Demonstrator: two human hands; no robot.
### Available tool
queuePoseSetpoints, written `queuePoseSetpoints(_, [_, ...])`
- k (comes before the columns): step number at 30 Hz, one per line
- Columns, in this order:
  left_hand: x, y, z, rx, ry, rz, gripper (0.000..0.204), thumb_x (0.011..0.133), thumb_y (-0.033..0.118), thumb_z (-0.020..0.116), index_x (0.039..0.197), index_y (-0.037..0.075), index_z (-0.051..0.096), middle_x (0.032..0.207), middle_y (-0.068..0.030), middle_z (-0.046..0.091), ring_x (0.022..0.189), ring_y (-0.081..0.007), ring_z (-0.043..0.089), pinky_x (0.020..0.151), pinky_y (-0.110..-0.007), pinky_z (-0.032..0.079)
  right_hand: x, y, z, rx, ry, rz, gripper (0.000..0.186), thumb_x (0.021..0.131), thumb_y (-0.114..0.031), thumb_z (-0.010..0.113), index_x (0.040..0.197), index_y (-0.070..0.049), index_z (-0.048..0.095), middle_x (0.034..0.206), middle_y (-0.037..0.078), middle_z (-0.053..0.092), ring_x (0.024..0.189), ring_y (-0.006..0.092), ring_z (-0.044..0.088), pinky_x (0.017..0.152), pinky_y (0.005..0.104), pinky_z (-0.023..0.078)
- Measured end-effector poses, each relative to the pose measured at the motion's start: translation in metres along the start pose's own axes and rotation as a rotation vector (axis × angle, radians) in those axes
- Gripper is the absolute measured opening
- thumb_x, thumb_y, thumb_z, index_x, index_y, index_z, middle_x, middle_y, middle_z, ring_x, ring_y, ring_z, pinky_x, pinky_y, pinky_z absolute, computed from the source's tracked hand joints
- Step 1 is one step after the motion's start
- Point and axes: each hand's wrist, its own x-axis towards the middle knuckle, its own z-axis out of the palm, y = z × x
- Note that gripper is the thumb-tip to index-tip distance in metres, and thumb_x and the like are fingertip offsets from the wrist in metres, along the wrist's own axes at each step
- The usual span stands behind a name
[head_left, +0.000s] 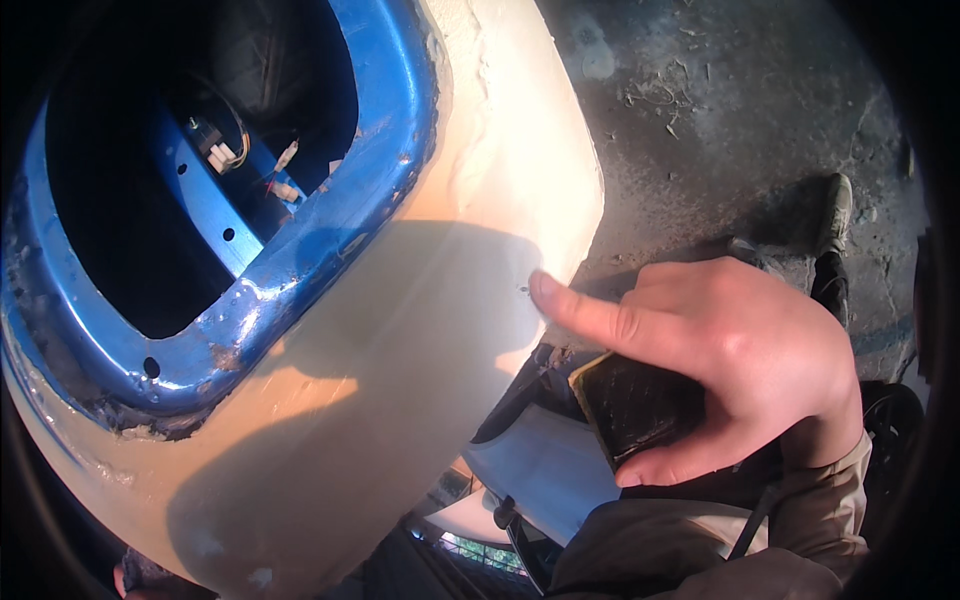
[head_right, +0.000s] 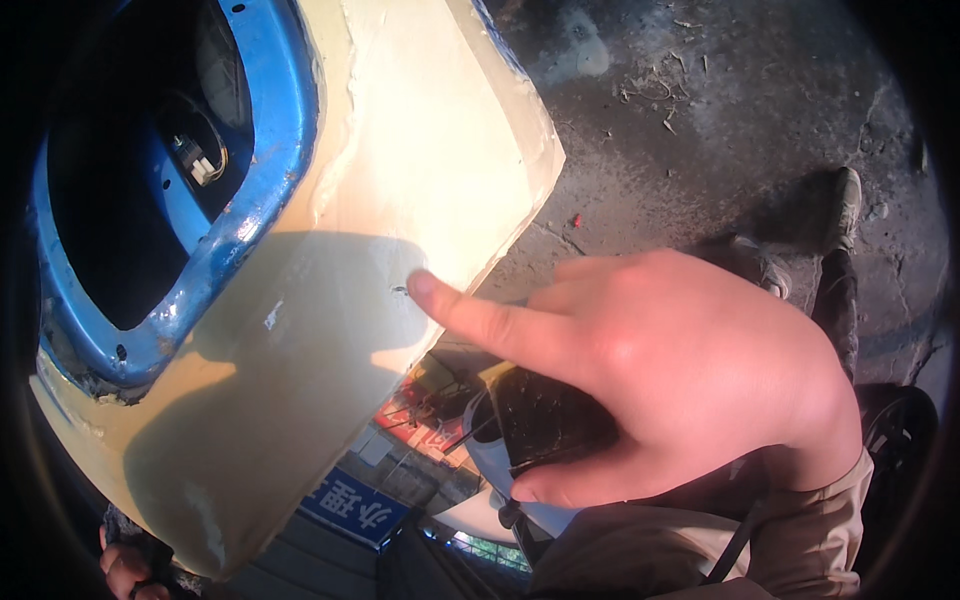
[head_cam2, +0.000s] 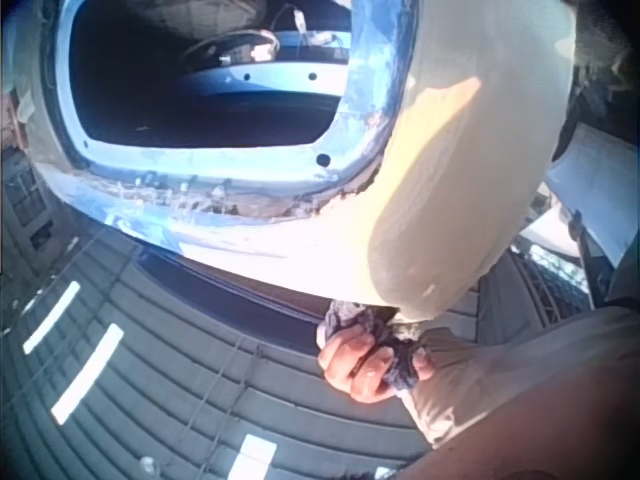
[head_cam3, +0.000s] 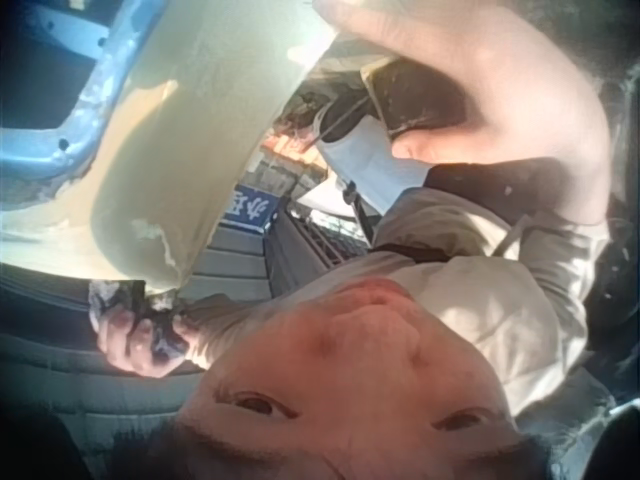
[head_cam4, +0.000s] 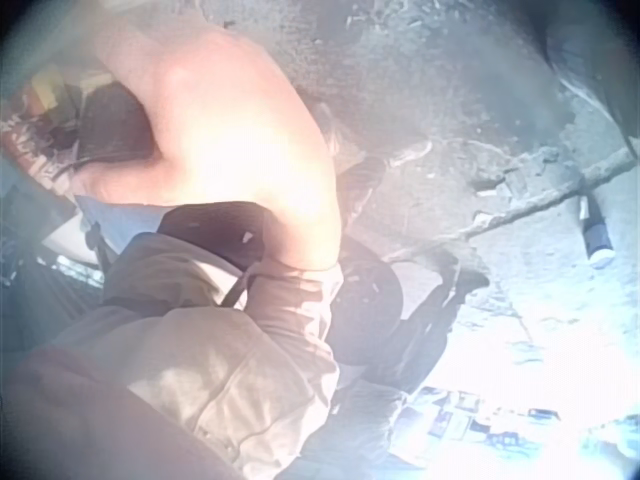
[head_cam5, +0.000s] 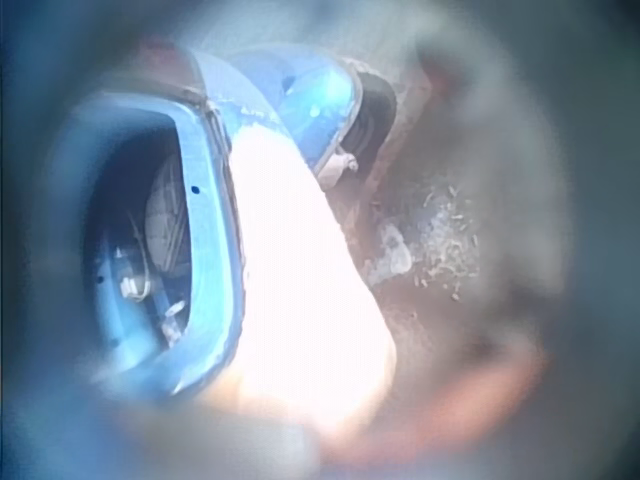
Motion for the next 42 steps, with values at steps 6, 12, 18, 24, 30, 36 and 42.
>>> queuePoseSetpoints(6, [-0.001, -0.001, 0.004, -0.034, -0.013, 0.001, 0.037, 0.086, 0.033, 0.075, 0.105, 0.003, 0.064, 0.106, -0.0164, 0.063, 0.096, -0.0325, 0.062, 0.083, -0.053, 0.057, -0.010, 0.020, -0.005, 0.124, 0.167, -0.156, 0.101, 0.070, -0.044, 0.087, 0.149, 0.007, 0.049, 0.092, 0.014, 0.075, 0.073, 0.0265, 0.068, 0.072, 0.0369, 0.053])
queuePoseSetpoints(12, [0.001, 0.000, -0.005, -0.042, -0.061, 0.011, 0.037, 0.084, 0.030, 0.076, 0.106, 0.003, 0.063, 0.106, -0.0166, 0.062, 0.095, -0.0327, 0.062, 0.083, -0.055, 0.058, 0.004, -0.001, 0.001, -0.015, 0.078, -0.042, 0.105, 0.071, -0.041, 0.088, 0.154, 0.003, 0.043, 0.085, 0.011, 0.072, 0.070, 0.0262, 0.065, 0.069, 0.0358, 0.050])
queuePoseSetpoints(18, [-0.001, 0.002, -0.002, -0.037, -0.060, 0.010, 0.036, 0.086, 0.030, 0.076, 0.107, 0.004, 0.062, 0.109, -0.0168, 0.061, 0.098, -0.0339, 0.061, 0.084, -0.056, 0.058, -0.025, 0.019, 0.001, 0.337, -0.050, -0.144, 0.087, 0.074, -0.040, 0.088, 0.142, 0.006, 0.058, 0.088, 0.015, 0.072, 0.070, 0.0259, 0.065, 0.065, 0.0326, 0.049])
queuePoseSetpoints(24, [0.017, 0.014, -0.004, 0.042, -0.132, -0.112, 0.027, 0.090, 0.026, 0.073, 0.102, 0.006, 0.058, 0.109, -0.0151, 0.060, 0.100, -0.0362, 0.061, 0.089, -0.058, 0.053, -0.048, 0.046, 0.039, 1.210, 0.487, 0.227, 0.101, 0.081, -0.078, 0.068, 0.139, 0.003, 0.049, 0.123, 0.021, 0.067, 0.107, 0.0330, 0.070, 0.088, 0.0433, 0.059])
queuePoseSetpoints(30, [0.017, 0.023, 0.001, 0.102, -0.105, -0.177, 0.026, 0.092, 0.027, 0.073, 0.101, 0.007, 0.059, 0.104, -0.0139, 0.060, 0.096, -0.0353, 0.061, 0.087, -0.057, 0.054, -0.054, 0.085, 0.045, 1.672, 0.441, 0.000, 0.114, 0.083, -0.094, 0.039, 0.147, 0.000, 0.047, 0.131, 0.026, 0.063, 0.109, 0.0361, 0.069, 0.090, 0.0480, 0.059])
queuePoseSetpoints(36, [0.020, 0.025, -0.002, 0.081, -0.088, -0.167, 0.025, 0.091, 0.024, 0.075, 0.100, 0.007, 0.061, 0.105, -0.0141, 0.062, 0.096, -0.0359, 0.062, 0.087, -0.057, 0.054, -0.058, 0.090, 0.048, 1.095, 0.885, 0.258, 0.120, 0.080, -0.093, 0.047, 0.145, 0.008, 0.045, 0.131, 0.021, 0.062, 0.113, 0.0296, 0.067, 0.096, 0.0422, 0.056])
queuePoseSetpoints(42, [0.026, 0.036, 0.007, 0.044, -0.027, -0.275, 0.019, 0.084, 0.013, 0.073, 0.099, 0.007, 0.062, 0.106, -0.0131, 0.061, 0.098, -0.0353, 0.062, 0.086, -0.055, 0.053, 0.002, 0.035, 0.027, -0.012, 0.901, -0.204, 0.097, 0.072, -0.065, 0.083, 0.138, 0.001, 0.055, 0.129, 0.014, 0.057, 0.120, 0.0288, 0.059, 0.102, 0.0413, 0.050])
